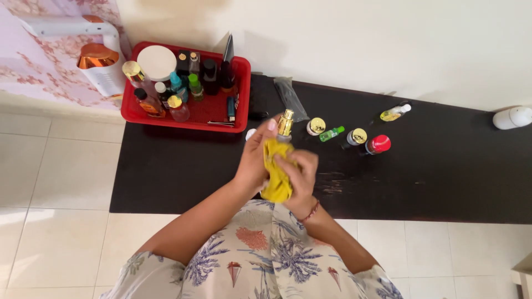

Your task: Wiping and organizing cosmetic bottles, jars, and other items on a dresser using a yellow cloth.

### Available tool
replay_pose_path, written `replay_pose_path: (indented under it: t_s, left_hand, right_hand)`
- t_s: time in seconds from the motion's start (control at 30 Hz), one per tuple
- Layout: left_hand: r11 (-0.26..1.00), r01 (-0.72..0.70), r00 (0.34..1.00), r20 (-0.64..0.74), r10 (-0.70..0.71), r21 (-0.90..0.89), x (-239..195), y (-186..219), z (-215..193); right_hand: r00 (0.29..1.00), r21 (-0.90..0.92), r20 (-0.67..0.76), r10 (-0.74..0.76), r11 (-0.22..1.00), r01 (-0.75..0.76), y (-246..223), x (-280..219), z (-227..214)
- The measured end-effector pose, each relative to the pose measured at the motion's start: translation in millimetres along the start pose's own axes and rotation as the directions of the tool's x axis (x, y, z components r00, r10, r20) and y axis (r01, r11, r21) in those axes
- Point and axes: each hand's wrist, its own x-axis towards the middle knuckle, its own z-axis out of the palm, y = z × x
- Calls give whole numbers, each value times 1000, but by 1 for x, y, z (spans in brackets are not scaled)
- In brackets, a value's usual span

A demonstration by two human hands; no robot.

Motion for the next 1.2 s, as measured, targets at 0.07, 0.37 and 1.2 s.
replay_pose_path:
  t_s: [0.07, 0.37, 1.2]
  left_hand:
    - [1000, 24, 998, -50, -23, 16, 3, 4, 5]
    - [996, -18, 995, 95, 9, 93, 1, -17, -16]
    - [92, -572, 820, 567, 79, 815, -7, 16, -29]
  right_hand:
    - [1000, 68, 9, -2, 998, 2, 14, -14, 6]
    - [996, -16, -20, 86, 996, -87, 5, 20, -6]
    - [4, 333, 927, 374, -820, -465, 36, -53, 38]
